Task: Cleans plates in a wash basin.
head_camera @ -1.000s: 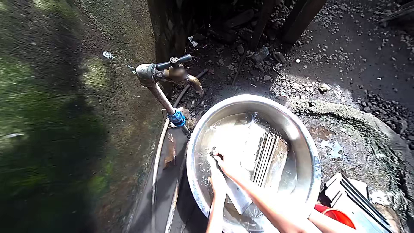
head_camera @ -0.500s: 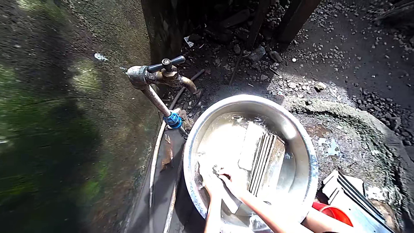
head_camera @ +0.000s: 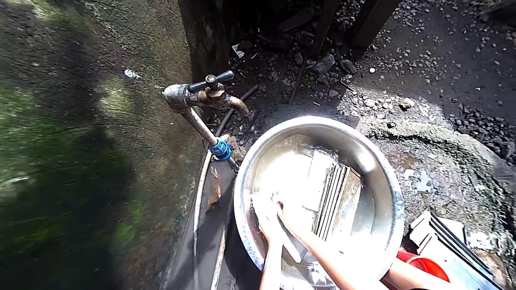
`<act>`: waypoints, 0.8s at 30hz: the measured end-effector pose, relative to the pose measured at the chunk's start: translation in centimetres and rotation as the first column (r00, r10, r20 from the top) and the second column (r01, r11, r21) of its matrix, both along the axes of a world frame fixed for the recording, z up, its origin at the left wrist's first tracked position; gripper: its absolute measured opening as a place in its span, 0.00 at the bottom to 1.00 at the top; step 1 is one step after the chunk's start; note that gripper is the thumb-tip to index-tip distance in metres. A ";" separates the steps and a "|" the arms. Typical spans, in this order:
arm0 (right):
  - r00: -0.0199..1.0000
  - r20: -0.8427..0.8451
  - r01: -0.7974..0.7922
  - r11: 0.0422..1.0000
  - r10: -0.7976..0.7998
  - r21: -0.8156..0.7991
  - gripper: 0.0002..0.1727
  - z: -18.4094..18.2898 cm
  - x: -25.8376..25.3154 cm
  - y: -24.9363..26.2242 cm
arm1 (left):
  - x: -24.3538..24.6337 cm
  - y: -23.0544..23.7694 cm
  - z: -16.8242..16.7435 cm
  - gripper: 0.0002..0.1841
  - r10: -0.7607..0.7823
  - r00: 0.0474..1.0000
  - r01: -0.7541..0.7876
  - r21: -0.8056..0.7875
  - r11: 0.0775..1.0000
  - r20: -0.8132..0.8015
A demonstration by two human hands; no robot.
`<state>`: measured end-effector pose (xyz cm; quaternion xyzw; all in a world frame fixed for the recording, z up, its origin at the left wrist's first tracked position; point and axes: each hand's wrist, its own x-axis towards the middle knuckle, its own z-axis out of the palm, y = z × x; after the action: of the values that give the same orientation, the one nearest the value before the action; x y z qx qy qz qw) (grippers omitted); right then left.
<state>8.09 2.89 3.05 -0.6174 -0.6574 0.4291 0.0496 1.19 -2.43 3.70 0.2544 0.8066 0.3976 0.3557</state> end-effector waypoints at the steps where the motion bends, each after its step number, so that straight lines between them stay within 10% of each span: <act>1: 0.998 -0.051 0.039 0.999 -0.037 0.028 0.17 0.0 1.5 -1.9 | 0.0 0.0 0.2 0.30 -0.003 1.000 0.003 -0.023 1.000 0.009; 9: 0.914 -0.313 0.345 0.900 -0.258 0.268 0.08 -1.9 4.5 -8.4 | 0.5 0.0 -0.5 0.29 -0.009 0.996 0.019 -0.109 0.994 0.091; 16: 0.991 -0.127 0.051 0.994 -0.039 0.093 0.21 -1.2 -2.4 2.1 | -0.4 2.9 12.4 0.25 0.201 0.826 -0.121 -0.182 0.976 0.527; 21: 0.981 -0.183 -0.058 0.997 0.066 0.052 0.23 2.3 -0.4 -3.7 | -0.4 3.1 12.4 0.27 0.288 0.751 -0.230 -0.173 0.958 0.595; 24: 0.908 -0.399 -0.044 0.978 0.125 0.204 0.20 0.4 3.2 -8.5 | -1.0 0.6 13.2 0.26 0.095 0.829 -0.003 -0.166 0.986 0.551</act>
<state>11.26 -5.60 3.40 -0.4770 -0.6966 0.4858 0.2265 0.15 -1.85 16.91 0.0776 0.7032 0.3982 0.5838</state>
